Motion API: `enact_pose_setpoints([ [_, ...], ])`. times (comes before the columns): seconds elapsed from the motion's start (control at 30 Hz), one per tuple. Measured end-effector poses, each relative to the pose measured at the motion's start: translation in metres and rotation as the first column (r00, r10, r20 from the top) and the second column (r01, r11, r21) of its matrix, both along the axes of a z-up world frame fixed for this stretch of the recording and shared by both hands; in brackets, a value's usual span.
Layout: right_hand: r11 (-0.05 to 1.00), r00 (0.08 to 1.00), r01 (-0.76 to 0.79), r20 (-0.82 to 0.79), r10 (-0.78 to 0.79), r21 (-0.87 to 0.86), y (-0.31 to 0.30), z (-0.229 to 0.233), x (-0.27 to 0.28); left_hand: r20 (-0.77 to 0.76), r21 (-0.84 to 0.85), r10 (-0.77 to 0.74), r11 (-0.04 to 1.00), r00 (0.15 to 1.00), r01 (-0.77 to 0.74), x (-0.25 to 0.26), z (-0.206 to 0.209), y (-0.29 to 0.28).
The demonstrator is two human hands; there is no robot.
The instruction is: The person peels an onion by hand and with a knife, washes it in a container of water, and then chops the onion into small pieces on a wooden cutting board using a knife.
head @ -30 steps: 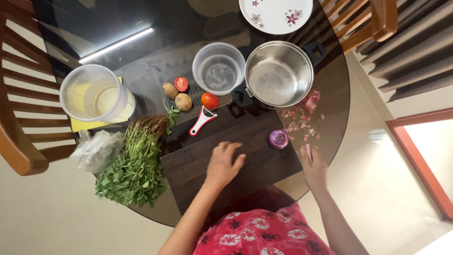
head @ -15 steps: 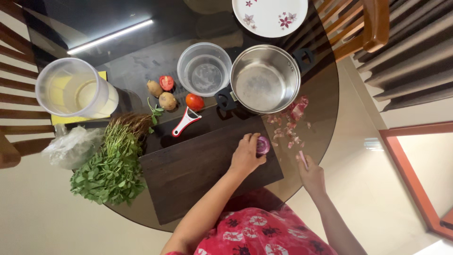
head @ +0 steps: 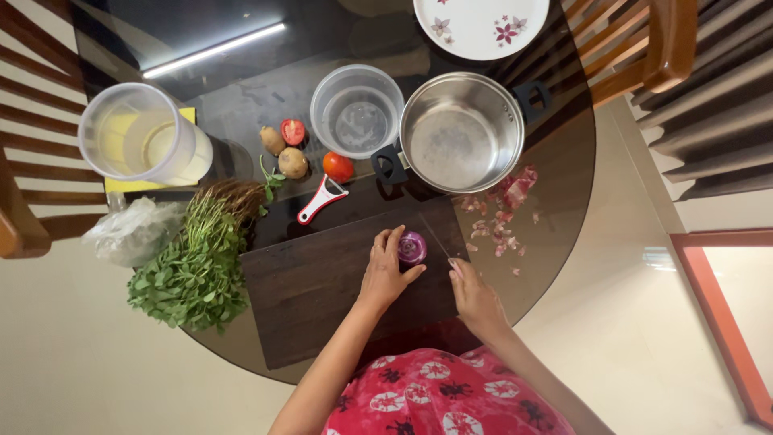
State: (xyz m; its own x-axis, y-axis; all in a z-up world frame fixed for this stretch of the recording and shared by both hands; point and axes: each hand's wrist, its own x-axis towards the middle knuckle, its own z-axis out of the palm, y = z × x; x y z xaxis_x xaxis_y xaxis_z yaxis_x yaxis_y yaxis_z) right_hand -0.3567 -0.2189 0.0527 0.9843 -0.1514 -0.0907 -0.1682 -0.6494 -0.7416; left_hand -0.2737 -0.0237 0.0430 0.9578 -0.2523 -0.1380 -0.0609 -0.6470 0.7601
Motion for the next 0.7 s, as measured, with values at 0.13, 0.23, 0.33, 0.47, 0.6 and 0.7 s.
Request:
enact_pose_setpoints([
  [0.13, 0.992, 0.991, 0.117, -0.064, -0.114, 0.054, -0.001, -0.004, 0.002, 0.027, -0.002, 0.012, 1.000, 1.000, -0.012, -0.004, -0.004, 0.003],
  [0.23, 0.988, 0.937, 0.085, -0.327, -0.124, -0.131, -0.019, -0.005, -0.016, 0.054, -0.006, 0.002, 1.000, 0.999, -0.002, -0.005, -0.006, 0.006],
  [0.33, 0.990, 0.969, 0.028, -0.238, -0.061, -0.139, -0.041, -0.016, -0.039, 0.068, -0.027, 0.003, 1.000, 0.998, -0.001, -0.004, -0.008, 0.007],
  [0.47, 0.951, 0.928, -0.009, -0.357, -0.107, -0.308, -0.063, -0.029, -0.049, 0.111, -0.050, -0.003, 0.999, 0.994, 0.008, -0.005, -0.012, 0.009],
  [0.6, 0.938, 0.938, 0.167, -0.243, -0.246, -0.305, -0.073, -0.021, -0.033, 0.119, -0.034, -0.014, 0.999, 0.993, 0.018, -0.006, -0.014, 0.010],
  [0.7, 0.930, 0.947, 0.164, -0.213, -0.242, -0.328, -0.078, -0.017, -0.011, 0.116, -0.037, -0.010, 0.999, 0.993, 0.015, -0.006, -0.014, 0.008],
])
